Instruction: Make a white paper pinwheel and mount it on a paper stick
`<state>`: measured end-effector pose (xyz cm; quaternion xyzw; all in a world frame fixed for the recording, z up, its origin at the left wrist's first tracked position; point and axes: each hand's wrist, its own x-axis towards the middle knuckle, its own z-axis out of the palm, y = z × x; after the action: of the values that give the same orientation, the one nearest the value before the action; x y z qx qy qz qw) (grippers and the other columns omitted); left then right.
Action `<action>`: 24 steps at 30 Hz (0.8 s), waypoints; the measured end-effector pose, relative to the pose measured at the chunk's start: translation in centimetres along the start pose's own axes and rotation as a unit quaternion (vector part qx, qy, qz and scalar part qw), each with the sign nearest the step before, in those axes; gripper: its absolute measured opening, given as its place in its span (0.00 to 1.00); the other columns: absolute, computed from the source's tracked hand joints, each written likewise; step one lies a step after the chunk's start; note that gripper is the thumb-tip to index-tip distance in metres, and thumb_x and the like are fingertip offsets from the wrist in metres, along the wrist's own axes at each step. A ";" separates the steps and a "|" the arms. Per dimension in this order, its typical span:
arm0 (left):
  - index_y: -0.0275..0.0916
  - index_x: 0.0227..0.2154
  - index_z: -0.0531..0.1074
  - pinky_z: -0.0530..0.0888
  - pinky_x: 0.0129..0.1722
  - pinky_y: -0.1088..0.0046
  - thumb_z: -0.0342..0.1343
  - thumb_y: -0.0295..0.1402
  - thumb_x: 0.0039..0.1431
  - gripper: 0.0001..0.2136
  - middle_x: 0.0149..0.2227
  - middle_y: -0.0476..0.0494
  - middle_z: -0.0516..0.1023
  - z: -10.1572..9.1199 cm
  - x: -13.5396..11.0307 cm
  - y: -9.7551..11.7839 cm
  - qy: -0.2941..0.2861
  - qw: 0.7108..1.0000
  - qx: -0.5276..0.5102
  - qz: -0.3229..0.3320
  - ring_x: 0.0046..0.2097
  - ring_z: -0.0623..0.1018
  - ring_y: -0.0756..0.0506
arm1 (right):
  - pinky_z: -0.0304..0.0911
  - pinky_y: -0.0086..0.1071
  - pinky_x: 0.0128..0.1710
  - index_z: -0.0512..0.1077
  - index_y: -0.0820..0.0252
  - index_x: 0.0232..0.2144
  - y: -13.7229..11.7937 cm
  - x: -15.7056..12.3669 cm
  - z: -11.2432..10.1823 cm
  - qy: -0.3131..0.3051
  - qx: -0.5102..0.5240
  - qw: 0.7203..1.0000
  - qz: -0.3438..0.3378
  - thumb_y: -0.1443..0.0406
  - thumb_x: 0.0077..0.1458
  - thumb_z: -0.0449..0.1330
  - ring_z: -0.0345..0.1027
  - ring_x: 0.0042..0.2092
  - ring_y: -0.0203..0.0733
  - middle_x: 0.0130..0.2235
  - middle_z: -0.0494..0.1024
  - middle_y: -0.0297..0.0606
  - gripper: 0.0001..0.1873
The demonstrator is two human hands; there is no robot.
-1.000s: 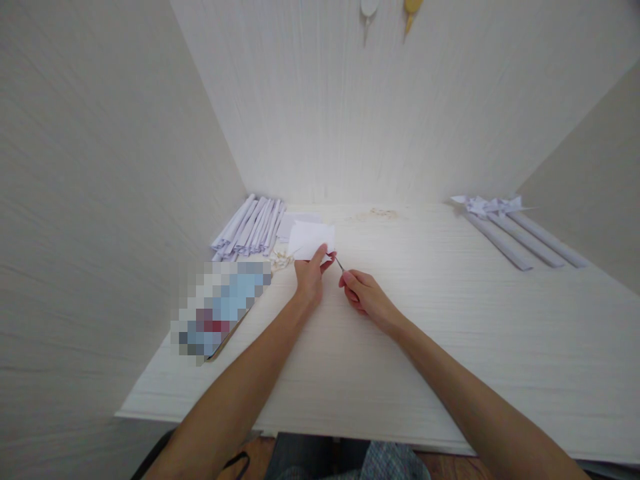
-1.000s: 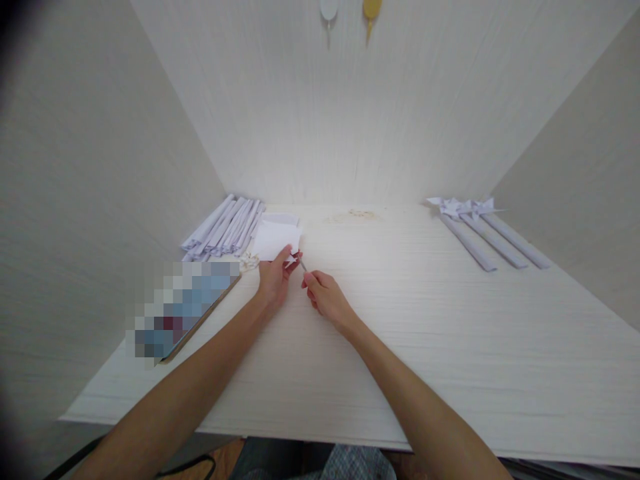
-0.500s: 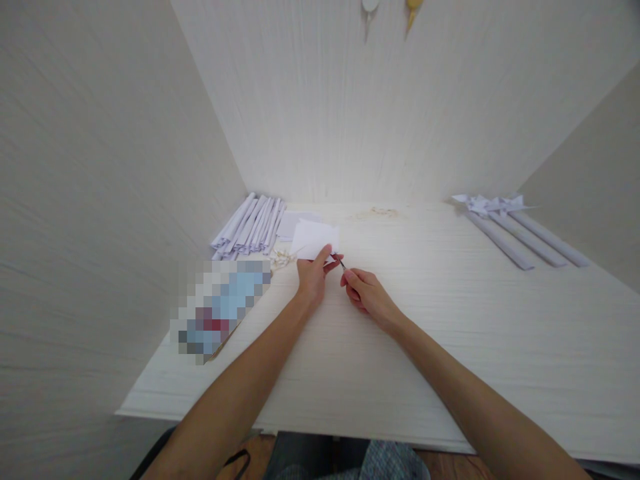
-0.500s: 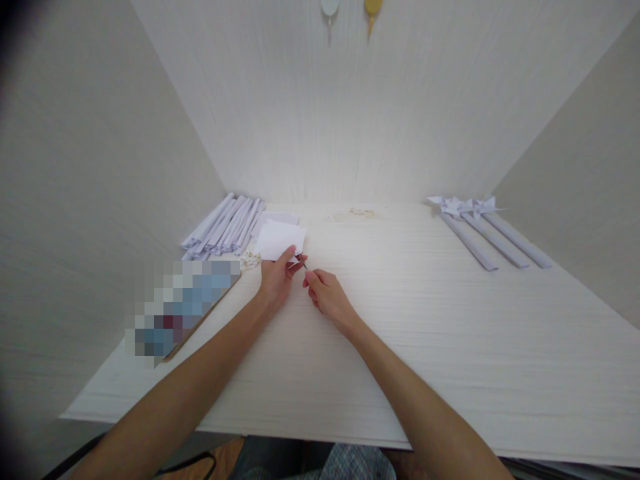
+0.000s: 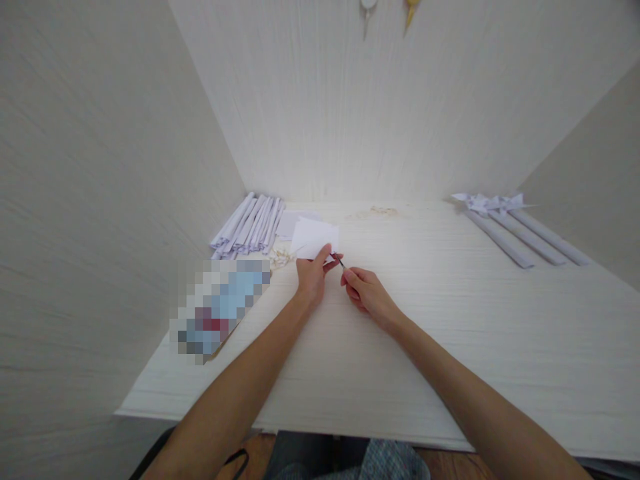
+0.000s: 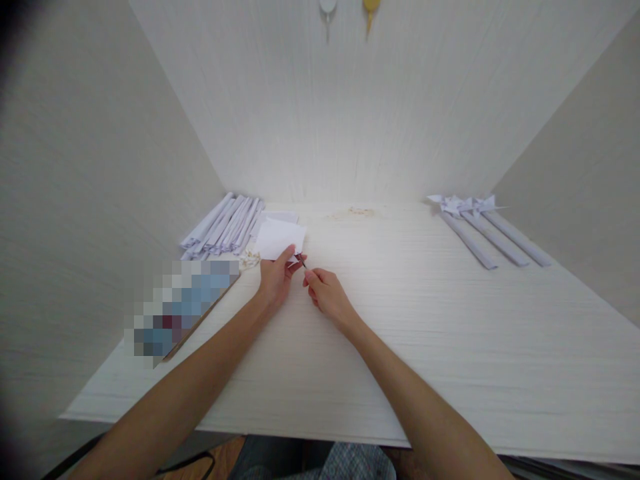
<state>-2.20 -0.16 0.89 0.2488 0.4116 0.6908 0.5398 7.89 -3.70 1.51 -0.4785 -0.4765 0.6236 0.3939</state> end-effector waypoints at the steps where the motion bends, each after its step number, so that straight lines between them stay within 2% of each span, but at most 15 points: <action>1: 0.34 0.25 0.68 0.73 0.25 0.75 0.62 0.30 0.35 0.12 0.22 0.53 0.73 0.0 0.0 0.0 -0.001 1.000 -0.004 0.001 0.22 0.74 0.52 | 0.35 0.22 0.12 0.60 0.60 0.19 -0.1 0.0 0.0 0.001 0.001 1.000 0.004 0.60 0.49 0.51 0.41 0.12 0.24 0.11 0.53 0.21 0.12; 16: 0.34 0.25 0.67 0.72 0.23 0.76 0.62 0.28 0.34 0.12 0.23 0.53 0.73 0.1 -0.1 0.0 0.000 1.000 -0.024 -0.002 0.21 0.74 0.52 | 0.34 0.22 0.12 0.60 0.61 0.18 0.0 0.0 0.1 0.007 -0.003 1.000 0.005 0.62 0.51 0.49 0.40 0.12 0.23 0.11 0.52 0.20 0.13; 24: 0.34 0.26 0.68 0.69 0.22 0.79 0.61 0.28 0.34 0.12 0.24 0.52 0.73 0.0 0.2 0.0 0.023 1.000 -0.014 0.013 0.23 0.75 0.53 | 0.35 0.23 0.11 0.62 0.61 0.21 0.4 0.0 0.0 -0.013 0.006 1.000 -0.015 0.58 0.48 0.53 0.43 0.12 0.24 0.12 0.55 0.21 0.12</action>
<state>-2.27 0.00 0.87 0.2305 0.4108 0.7090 0.5248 7.83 -3.81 1.14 -0.4607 -0.4853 0.6264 0.3999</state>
